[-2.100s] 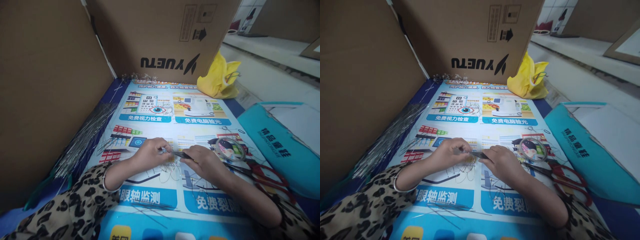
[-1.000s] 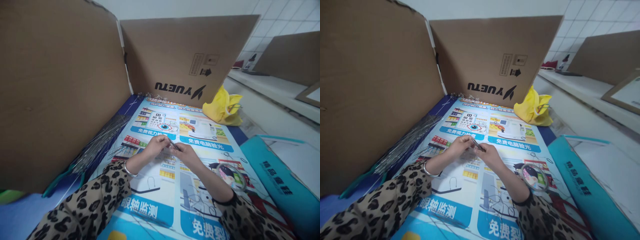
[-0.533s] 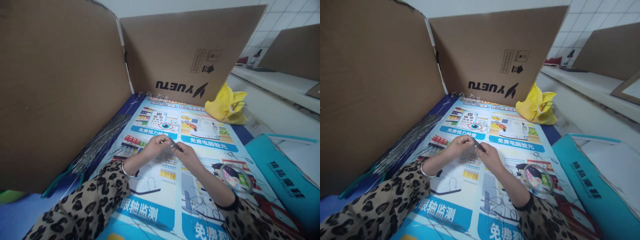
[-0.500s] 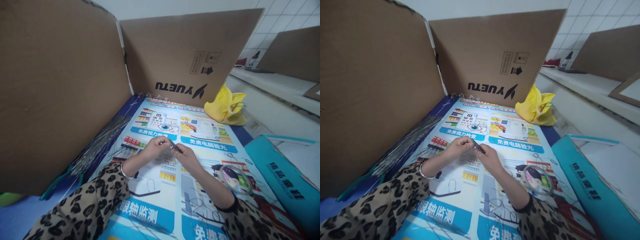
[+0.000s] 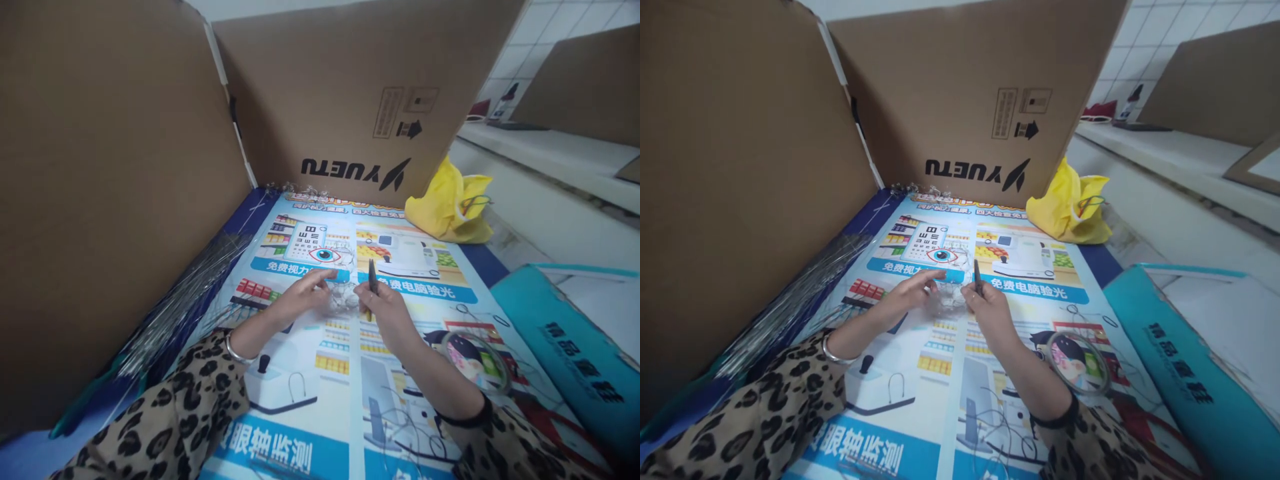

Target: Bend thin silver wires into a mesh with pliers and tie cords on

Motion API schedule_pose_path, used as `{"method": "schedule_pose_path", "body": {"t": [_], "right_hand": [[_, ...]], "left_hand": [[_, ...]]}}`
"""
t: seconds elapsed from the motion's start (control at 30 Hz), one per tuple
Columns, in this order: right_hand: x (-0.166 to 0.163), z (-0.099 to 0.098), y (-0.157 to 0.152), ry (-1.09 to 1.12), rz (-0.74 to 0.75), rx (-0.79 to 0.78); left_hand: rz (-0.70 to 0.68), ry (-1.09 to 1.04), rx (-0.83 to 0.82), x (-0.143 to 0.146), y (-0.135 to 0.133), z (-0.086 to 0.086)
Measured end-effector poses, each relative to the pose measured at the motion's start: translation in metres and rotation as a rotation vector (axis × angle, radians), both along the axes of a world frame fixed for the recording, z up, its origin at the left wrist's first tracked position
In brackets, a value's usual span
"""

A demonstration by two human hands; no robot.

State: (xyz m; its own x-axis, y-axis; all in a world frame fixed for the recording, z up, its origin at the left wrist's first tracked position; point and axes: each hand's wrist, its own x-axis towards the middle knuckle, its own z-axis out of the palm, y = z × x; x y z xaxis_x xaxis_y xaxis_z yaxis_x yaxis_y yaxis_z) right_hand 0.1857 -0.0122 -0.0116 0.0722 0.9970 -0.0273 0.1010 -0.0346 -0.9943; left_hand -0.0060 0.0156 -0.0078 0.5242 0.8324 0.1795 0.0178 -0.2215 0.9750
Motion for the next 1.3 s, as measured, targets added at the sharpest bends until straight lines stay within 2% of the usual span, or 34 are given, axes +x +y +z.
{"method": "schedule_pose_path", "body": {"t": [0.13,0.27,0.43,0.73,0.9,1.13,1.3], "right_hand": [[-0.001,0.004,0.001,0.024,-0.035,-0.024],[-0.003,0.007,0.002,-0.024,-0.038,-0.038],[-0.004,0.005,0.005,-0.205,-0.043,-0.021],[-0.010,0.003,-0.005,-0.600,-0.015,0.075],[-0.009,0.006,-0.011,-0.669,0.057,0.110],[-0.007,0.003,-0.010,-0.515,0.050,0.156],[-0.010,0.000,-0.011,-0.466,0.056,0.196]], "left_hand": [[-0.049,0.156,0.116,-0.001,0.001,-0.001],[-0.092,0.210,0.211,-0.002,0.003,-0.003],[0.017,0.330,0.276,0.003,0.003,-0.003],[0.172,0.408,0.509,0.016,-0.003,-0.007],[0.172,0.405,0.463,0.021,-0.008,-0.008],[0.163,0.161,0.275,0.020,-0.004,-0.008],[0.163,0.226,0.351,0.021,-0.007,-0.010]]}}
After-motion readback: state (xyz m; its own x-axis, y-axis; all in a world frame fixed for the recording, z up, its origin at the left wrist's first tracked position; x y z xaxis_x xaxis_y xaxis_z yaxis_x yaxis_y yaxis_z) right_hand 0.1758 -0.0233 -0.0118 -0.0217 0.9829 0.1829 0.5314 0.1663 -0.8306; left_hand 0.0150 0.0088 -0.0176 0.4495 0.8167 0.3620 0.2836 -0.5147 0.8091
